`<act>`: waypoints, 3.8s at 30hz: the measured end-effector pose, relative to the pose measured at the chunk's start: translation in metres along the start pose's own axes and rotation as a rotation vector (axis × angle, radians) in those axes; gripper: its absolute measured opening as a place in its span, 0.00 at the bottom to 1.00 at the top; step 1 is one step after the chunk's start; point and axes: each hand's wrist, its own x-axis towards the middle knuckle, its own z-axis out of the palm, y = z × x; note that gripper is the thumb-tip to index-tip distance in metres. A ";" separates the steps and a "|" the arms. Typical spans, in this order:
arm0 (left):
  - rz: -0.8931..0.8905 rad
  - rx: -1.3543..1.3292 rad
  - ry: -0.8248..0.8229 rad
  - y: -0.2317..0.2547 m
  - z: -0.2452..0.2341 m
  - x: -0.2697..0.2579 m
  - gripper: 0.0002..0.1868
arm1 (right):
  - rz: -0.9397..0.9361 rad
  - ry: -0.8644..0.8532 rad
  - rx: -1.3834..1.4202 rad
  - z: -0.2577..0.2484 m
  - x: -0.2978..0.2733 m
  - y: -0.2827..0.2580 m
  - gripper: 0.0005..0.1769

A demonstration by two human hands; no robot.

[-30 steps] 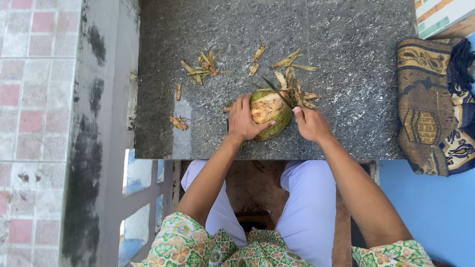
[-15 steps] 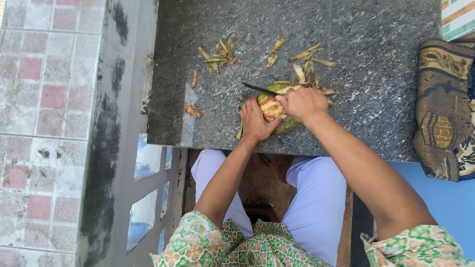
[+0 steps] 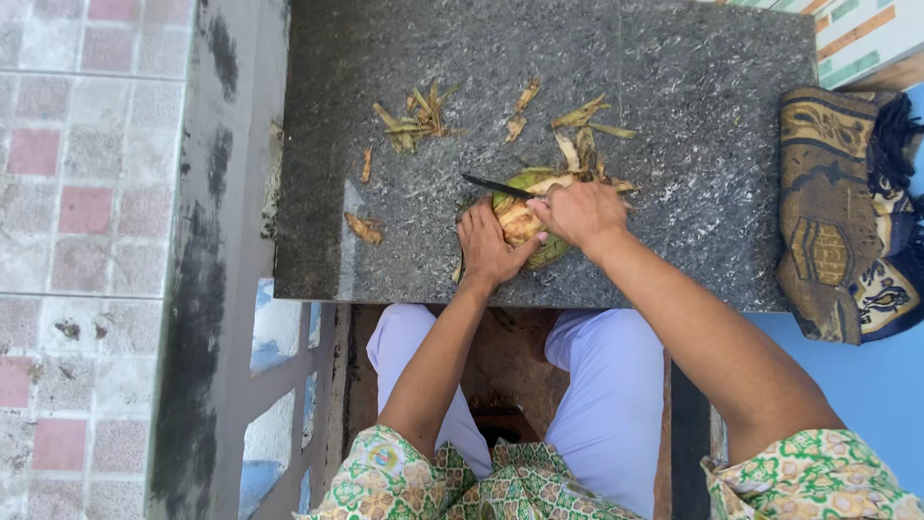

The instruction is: The person peels a coconut using a knife by hand.

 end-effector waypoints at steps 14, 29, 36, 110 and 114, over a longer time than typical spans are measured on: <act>0.007 -0.011 -0.003 0.001 -0.007 0.006 0.62 | -0.032 0.037 -0.125 0.006 0.010 0.000 0.34; 0.008 0.000 -0.018 0.001 -0.008 0.001 0.61 | 0.050 -0.033 -0.042 0.007 0.006 0.005 0.36; 0.020 0.002 -0.002 0.002 -0.009 0.007 0.60 | 0.061 0.027 -0.030 0.009 0.019 0.000 0.36; 0.039 0.032 0.016 -0.004 0.000 0.001 0.61 | 0.180 0.022 0.206 0.024 0.009 0.013 0.33; 0.016 0.044 0.001 0.002 -0.004 0.003 0.61 | 0.127 -0.039 0.271 0.017 0.005 0.020 0.31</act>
